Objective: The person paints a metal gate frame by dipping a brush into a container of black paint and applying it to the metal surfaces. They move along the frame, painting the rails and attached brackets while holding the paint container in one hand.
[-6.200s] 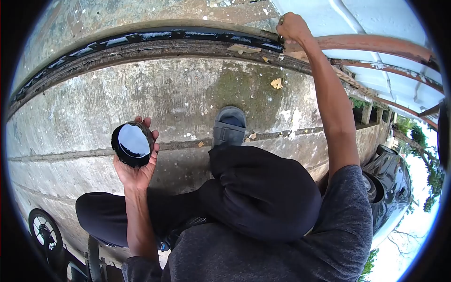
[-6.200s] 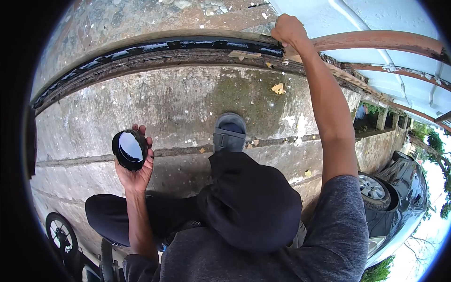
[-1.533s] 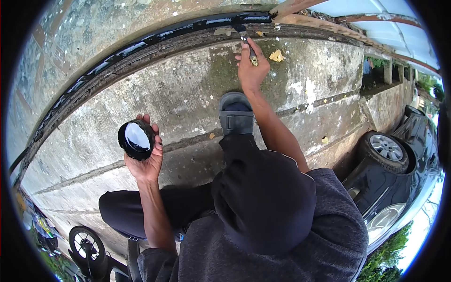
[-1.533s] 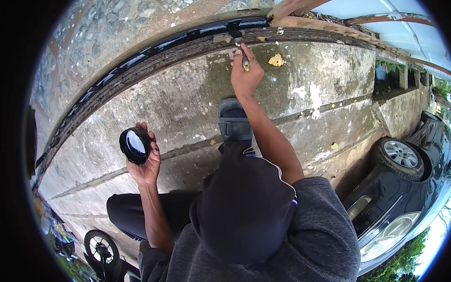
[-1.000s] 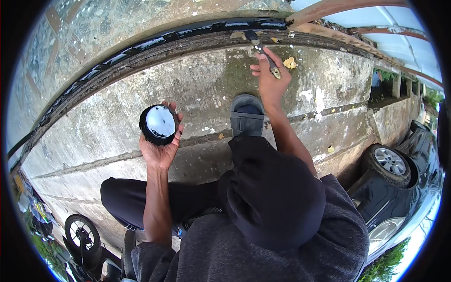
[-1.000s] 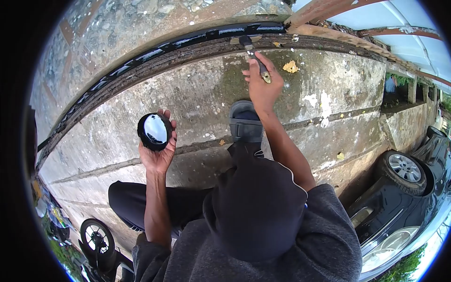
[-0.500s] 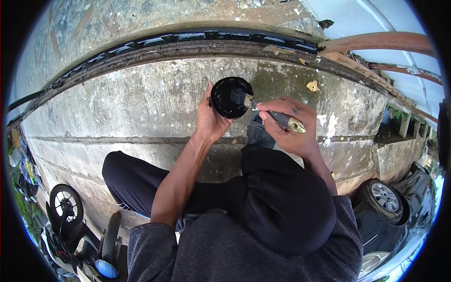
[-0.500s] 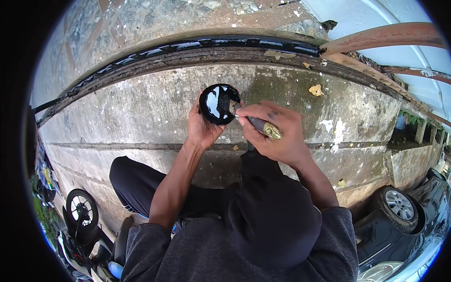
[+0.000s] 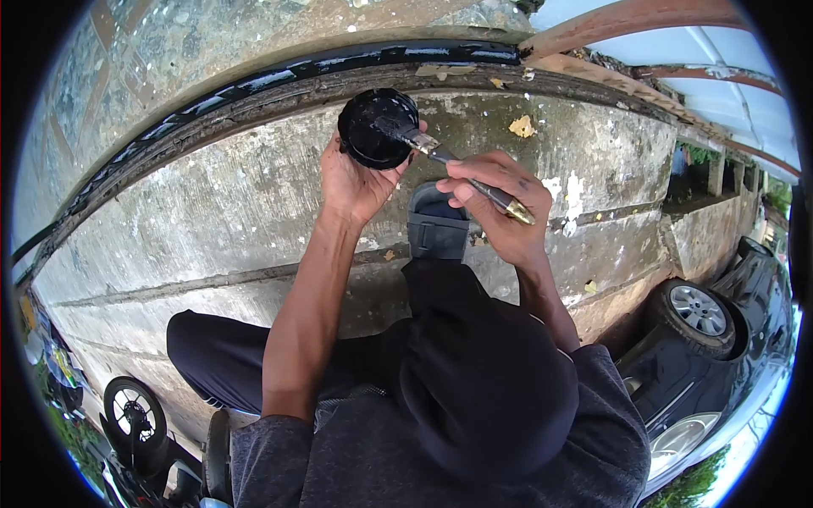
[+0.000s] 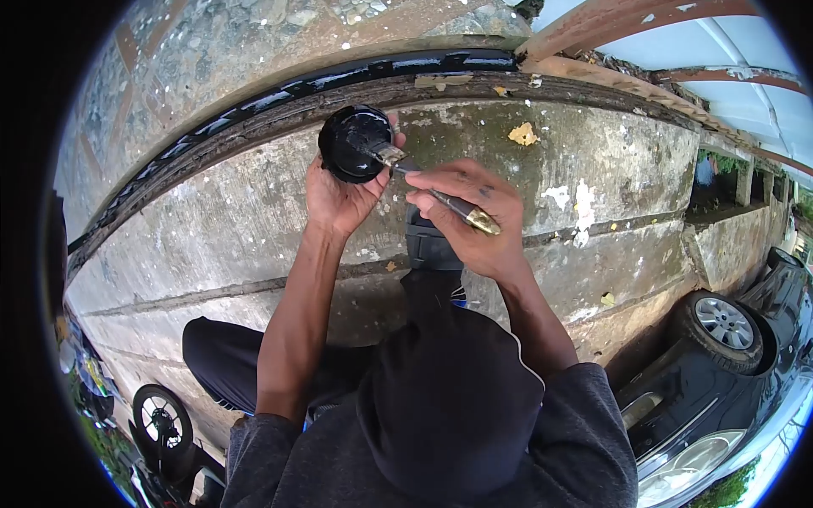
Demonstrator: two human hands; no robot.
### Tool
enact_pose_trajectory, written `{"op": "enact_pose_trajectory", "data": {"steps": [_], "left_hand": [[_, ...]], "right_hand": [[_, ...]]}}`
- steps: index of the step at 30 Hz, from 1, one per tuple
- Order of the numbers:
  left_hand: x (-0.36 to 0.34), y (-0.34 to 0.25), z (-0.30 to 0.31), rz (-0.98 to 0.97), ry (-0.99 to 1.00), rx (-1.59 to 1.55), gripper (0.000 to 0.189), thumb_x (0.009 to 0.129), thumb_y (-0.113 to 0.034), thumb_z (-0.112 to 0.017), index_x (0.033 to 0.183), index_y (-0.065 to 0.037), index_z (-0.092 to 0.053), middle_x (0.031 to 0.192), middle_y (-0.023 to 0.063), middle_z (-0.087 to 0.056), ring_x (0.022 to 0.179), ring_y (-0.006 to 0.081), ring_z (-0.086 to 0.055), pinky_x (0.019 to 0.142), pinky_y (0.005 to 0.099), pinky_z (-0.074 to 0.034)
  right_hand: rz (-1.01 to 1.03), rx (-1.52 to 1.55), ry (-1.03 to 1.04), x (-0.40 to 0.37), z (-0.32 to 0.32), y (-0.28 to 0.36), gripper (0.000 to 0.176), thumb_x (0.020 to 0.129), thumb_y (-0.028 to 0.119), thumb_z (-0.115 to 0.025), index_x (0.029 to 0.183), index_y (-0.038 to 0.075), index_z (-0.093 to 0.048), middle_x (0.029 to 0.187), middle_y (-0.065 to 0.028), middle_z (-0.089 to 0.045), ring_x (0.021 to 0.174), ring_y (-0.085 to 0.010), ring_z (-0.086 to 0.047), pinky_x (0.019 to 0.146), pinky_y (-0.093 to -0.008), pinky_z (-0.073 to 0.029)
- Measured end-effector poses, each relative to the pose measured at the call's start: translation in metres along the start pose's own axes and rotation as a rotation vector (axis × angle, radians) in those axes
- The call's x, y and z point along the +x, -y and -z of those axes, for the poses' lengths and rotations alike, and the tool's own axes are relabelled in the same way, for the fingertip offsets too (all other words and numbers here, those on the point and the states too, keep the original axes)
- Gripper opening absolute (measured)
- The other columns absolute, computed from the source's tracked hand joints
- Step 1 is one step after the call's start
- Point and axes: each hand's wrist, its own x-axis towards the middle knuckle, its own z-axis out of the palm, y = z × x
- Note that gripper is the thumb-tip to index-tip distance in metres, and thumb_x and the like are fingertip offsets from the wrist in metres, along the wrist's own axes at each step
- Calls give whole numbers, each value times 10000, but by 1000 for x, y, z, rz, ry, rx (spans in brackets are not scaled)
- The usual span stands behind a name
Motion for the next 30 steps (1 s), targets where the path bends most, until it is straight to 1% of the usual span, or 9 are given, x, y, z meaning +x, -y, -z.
{"op": "enact_pose_trajectory", "data": {"steps": [2, 5, 8, 13, 16, 21, 24, 27, 30], "left_hand": [[13, 3, 2, 34, 7, -22, 502, 1046, -335, -297, 1391, -4, -450, 1388, 241, -503, 1218, 417, -550, 875, 450, -592], [29, 13, 3, -4, -58, 49, 498, 1040, -309, -302, 1391, 16, -442, 1388, 238, -505, 1223, 416, -546, 892, 455, -585], [40, 14, 19, 25, -38, 47, 498, 1037, -291, -301, 1393, 32, -433, 1388, 235, -507, 1235, 418, -536, 924, 463, -570], [41, 9, 31, 84, 43, -48, 533, 1036, -329, -266, 1379, 33, -453, 1375, 255, -511, 1236, 431, -532, 974, 498, -533], [32, 3, 38, 70, 26, -42, 546, 1036, -349, -252, 1381, 20, -459, 1376, 261, -509, 1234, 435, -534, 976, 505, -528], [13, -2, 45, 31, -51, -12, 546, 1040, -359, -258, 1393, 11, -449, 1396, 253, -495, 1238, 430, -531, 968, 500, -533], [8, -4, 46, 19, -66, 8, 544, 1039, -357, -269, 1391, 15, -451, 1402, 250, -492, 1233, 429, -535, 964, 497, -536], [5, -6, 48, 8, -72, 4, 544, 1038, -355, -276, 1387, 24, -451, 1409, 248, -485, 1229, 429, -538, 957, 496, -540], [-1, -9, 47, -16, -88, -8, 544, 1037, -352, -284, 1383, 32, -452, 1412, 248, -483, 1221, 429, -544, 950, 494, -545]], "right_hand": [[135, -31, 29, 0, 5, -18, 230, 906, -9, -650, 1131, -54, -670, 1031, -180, -648, 896, -290, -720, 700, -321, -618], [148, 46, -116, -1, 2, -33, 243, 919, 14, -643, 1150, -58, -659, 1053, -209, -657, 903, -307, -718, 694, -333, -621], [64, 225, -316, -2, 3, -43, 239, 888, -42, -657, 1126, -47, -675, 1074, -201, -669, 900, -240, -715, 695, -288, -611], [14, 180, -445, 7, 27, -74, 229, 920, -1, -641, 1143, -36, -674, 1069, -170, -682, 845, -228, -722, 656, -278, -610], [-28, 94, -438, 18, 33, -108, 250, 952, 56, -614, 1172, -57, -653, 1055, -201, -695, 821, -256, -726, 623, -291, -601], [-135, 141, -447, 49, 21, -145, 210, 908, 62, -664, 1108, 21, -715, 965, -91, -706, 702, -138, -704, 530, -222, -539], [-197, 157, -481, 64, 21, -154, 202, 910, 74, -669, 1100, 32, -720, 919, -80, -703, 669, -135, -699, 509, -224, -530], [-171, 126, -570, 64, 31, -158, 196, 910, 75, -669, 1094, 38, -721, 897, -76, -697, 647, -134, -693, 488, -221, -520], [-60, 41, -716, 54, 29, -154, 224, 927, 81, -648, 1124, -15, -694, 922, -107, -717, 657, -156, -707, 490, -218, -532]]}}
